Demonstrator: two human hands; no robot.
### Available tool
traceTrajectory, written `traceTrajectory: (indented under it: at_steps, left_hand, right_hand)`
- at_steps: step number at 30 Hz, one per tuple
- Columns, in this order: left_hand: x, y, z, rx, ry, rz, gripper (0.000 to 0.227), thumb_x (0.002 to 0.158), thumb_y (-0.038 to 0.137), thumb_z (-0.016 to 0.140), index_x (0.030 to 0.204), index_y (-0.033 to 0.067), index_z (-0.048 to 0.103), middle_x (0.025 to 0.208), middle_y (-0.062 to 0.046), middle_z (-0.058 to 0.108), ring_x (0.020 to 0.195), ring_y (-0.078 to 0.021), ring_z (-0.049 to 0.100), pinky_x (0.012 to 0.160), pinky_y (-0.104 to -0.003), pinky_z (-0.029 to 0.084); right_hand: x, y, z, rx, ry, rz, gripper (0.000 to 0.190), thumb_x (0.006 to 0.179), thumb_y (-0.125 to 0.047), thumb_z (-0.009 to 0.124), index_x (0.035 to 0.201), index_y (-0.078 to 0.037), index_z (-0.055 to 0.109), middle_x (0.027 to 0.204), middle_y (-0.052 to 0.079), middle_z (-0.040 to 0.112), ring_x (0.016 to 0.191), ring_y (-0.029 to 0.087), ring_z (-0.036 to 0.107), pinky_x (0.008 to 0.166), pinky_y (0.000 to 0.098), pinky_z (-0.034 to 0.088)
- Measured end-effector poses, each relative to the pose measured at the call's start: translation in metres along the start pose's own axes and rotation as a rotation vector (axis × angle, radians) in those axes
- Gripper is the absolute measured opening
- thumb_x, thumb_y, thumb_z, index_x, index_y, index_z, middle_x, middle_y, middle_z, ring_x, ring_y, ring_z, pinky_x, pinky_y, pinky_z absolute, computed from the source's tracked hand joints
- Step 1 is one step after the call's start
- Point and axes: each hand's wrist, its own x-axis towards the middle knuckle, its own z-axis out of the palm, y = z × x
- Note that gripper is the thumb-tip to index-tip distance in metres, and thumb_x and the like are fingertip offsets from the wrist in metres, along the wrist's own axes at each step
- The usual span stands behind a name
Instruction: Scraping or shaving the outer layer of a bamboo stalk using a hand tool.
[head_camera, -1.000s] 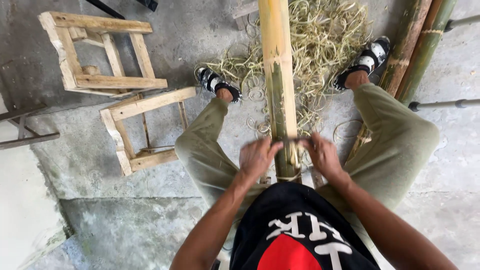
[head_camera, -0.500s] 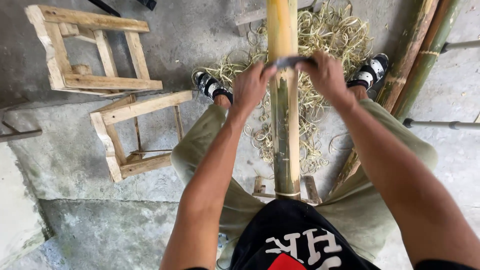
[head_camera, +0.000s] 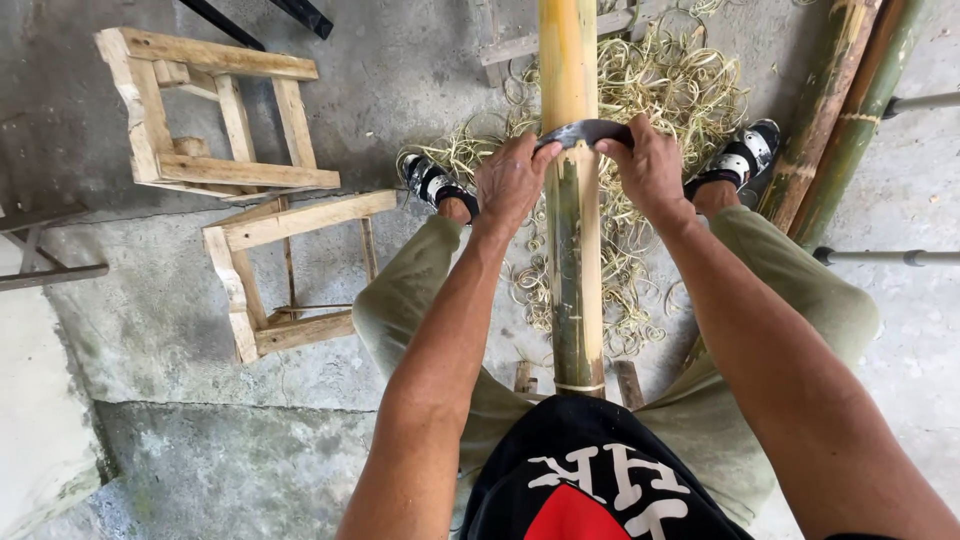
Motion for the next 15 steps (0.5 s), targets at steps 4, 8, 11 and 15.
traceTrajectory:
  at_steps: [4,8,11,15]
  left_hand:
    - [-0.027,-0.004,0.009,-0.007,-0.032,0.002,0.045,0.101,0.053,0.056,0.086,0.0108,0.06,0.072,-0.003,0.062,0.061,-0.0175,0.057,0.055,-0.038,0.049]
    - [-0.077,0.005,0.005,0.021,-0.095,0.003,0.044,0.102,0.051,0.057,0.083,0.0116,0.059,0.07,-0.002,0.058,0.058,-0.0159,0.051,0.052,-0.036,0.045]
    - [-0.13,0.014,0.004,0.044,-0.125,0.036,0.042,0.104,0.048,0.057,0.082,0.0128,0.057,0.067,0.001,0.053,0.056,-0.0141,0.045,0.05,-0.035,0.041]
    - [-0.207,0.032,-0.012,0.017,-0.151,0.1,0.038,0.104,0.044,0.058,0.083,0.0128,0.055,0.067,0.001,0.049,0.056,-0.0149,0.044,0.05,-0.035,0.041]
  right_hand:
    - [-0.028,-0.001,-0.001,0.037,-0.093,0.075,0.06,0.097,-0.065,0.056,0.096,-0.006,0.053,0.072,0.011,0.067,0.057,0.019,0.062,0.048,0.0344,0.05]
    - [-0.088,-0.008,0.002,0.087,-0.164,0.167,0.06,0.096,-0.065,0.051,0.095,-0.005,0.051,0.071,0.011,0.065,0.052,0.019,0.059,0.044,0.0346,0.049]
    - [-0.149,-0.016,0.0,0.09,-0.142,0.197,0.057,0.098,-0.062,0.049,0.095,-0.005,0.05,0.071,0.01,0.064,0.049,0.019,0.055,0.04,0.0354,0.046]
    - [-0.228,-0.042,-0.021,0.066,-0.198,0.237,0.04,0.102,-0.041,0.06,0.092,-0.004,0.051,0.067,0.015,0.063,0.051,0.031,0.058,0.043,0.0434,0.046]
